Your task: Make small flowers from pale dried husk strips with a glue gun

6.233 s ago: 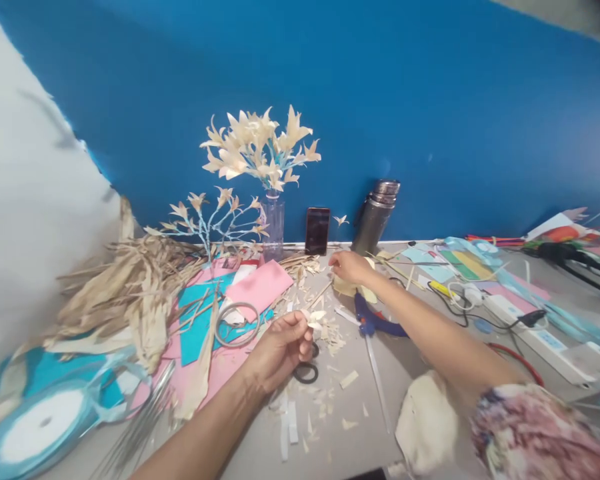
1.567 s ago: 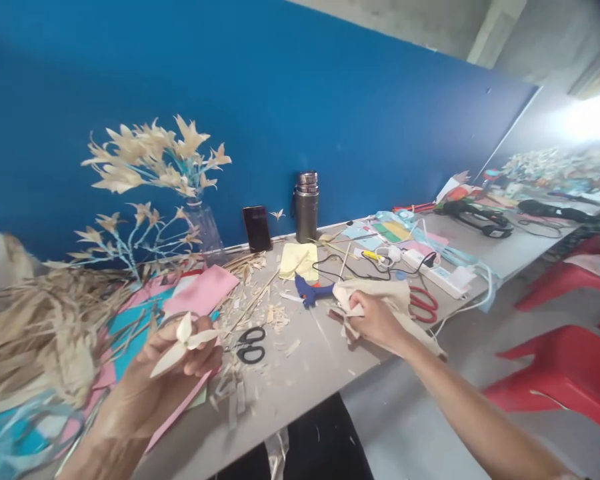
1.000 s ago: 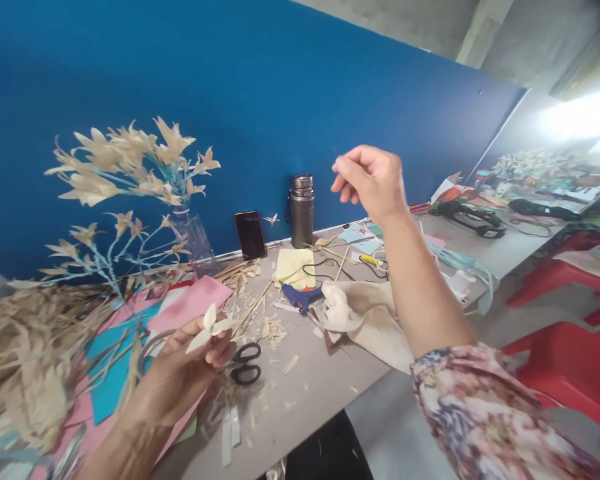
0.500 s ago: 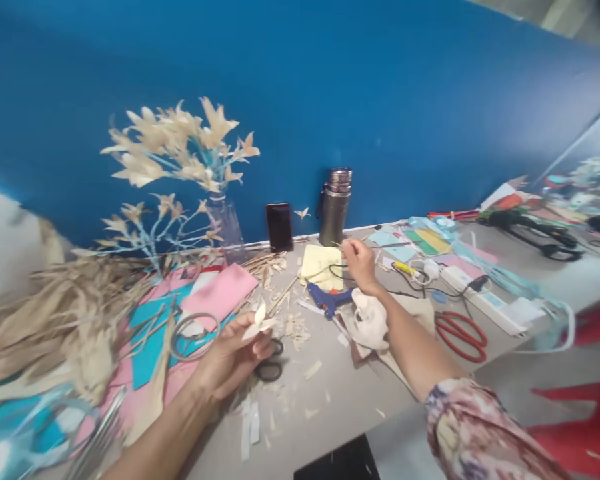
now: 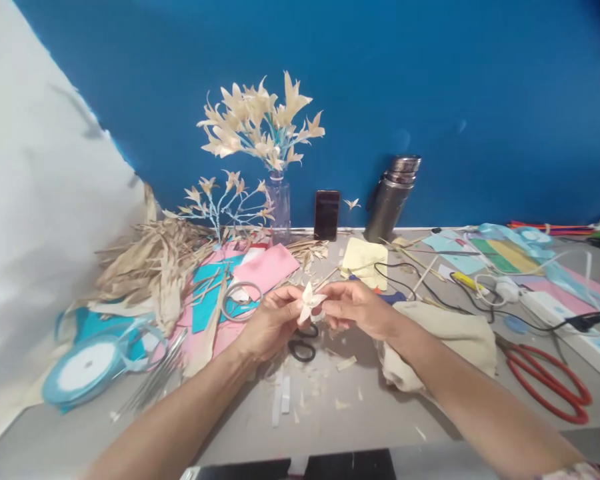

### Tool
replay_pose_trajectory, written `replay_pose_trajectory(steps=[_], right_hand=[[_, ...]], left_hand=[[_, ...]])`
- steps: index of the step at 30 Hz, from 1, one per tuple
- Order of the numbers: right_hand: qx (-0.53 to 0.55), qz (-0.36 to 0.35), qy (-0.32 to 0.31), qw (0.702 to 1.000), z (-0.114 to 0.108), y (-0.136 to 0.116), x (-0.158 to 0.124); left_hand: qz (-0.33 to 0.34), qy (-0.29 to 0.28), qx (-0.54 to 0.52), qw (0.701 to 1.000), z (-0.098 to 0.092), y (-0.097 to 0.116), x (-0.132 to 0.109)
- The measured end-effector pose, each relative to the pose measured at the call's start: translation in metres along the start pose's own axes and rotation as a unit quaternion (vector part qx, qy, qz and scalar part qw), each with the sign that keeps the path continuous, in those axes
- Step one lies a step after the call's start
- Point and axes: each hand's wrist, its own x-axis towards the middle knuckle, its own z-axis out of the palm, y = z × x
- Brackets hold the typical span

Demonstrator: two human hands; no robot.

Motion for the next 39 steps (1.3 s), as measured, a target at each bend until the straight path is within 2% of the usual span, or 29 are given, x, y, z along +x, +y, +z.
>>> replay_pose_trajectory(steps=[3,6,11,15,21,26,29,33,39], right_hand=[[0.057,-0.013,0.026,0.998,0.0,0.007,0.003],[0.061,-0.021,0.033,0.997,-0.003,0.007,0.004],[0.033,-0.029,0.019,0.999,-0.005,0.007,0.001],[0.022,-0.033,-0.003,0.999,-0.006,0.007,-0.001],[-0.032,-0.039,0.046,0.998,-0.006,0.008,0.002],[-0.031,-0.086,0.106,0.99,-0.01,-0.003,-0.001],[-0.076,-0.092,0.064,0.991,-0.011,-0.012,-0.008],[-0.168,-0.089,0.028,0.981,-0.008,-0.018,-0.014],[-0.175,-0.065,-0.003,0.982,-0.004,-0.019,-0.014]], left_hand=[[0.004,0.004,0.017,1.0,-0.001,0.0,0.001],[0.0,0.007,0.045,0.999,-0.002,-0.001,0.002],[-0.01,-0.024,0.08,0.996,-0.003,-0.003,0.001],[-0.011,-0.024,0.087,0.996,-0.006,-0.005,0.0],[-0.04,-0.038,0.074,0.996,-0.009,-0.01,0.0],[-0.043,-0.064,0.11,0.991,-0.007,-0.005,-0.002],[-0.027,-0.084,0.172,0.981,-0.006,0.0,-0.003],[-0.013,-0.077,0.226,0.971,-0.005,0.005,-0.004],[0.009,-0.068,0.268,0.961,-0.005,0.007,-0.005]])
